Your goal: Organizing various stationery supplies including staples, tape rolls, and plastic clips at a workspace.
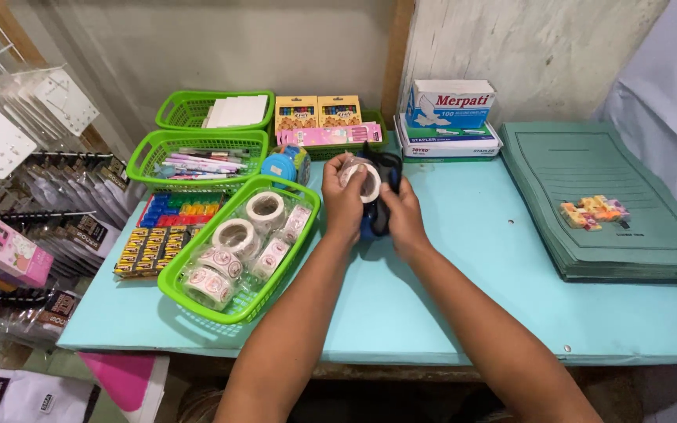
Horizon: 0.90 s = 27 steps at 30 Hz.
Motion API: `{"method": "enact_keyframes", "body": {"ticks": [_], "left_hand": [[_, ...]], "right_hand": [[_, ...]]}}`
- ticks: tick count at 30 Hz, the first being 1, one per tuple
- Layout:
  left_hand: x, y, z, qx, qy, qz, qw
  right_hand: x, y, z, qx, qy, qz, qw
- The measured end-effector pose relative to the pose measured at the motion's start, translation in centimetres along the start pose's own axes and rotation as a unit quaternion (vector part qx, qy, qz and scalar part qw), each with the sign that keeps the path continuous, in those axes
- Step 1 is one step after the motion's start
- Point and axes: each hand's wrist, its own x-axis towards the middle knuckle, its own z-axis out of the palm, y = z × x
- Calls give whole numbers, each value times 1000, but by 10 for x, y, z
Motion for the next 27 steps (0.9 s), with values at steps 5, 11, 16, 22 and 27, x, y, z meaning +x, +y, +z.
{"method": "enact_keyframes", "body": {"ticks": [5, 11, 16, 22, 27], "left_hand": [[0, 7, -4, 94, -42, 59, 993], [-8, 7, -5, 301, -103, 189, 929], [-1, -29, -6, 20, -116, -12, 993], [1, 2, 1, -49, -48, -19, 997], [-9, 19, 14, 66, -98, 33, 992]], "right_hand": [[-4, -28, 0, 57, 17, 87, 994], [-10, -19, 1, -106, -45, -132, 985], [-11, -31, -2, -320, -93, -274, 902], [5, -9, -26, -172, -136, -120, 968], [21, 8, -49, -204, -129, -93, 966]]}}
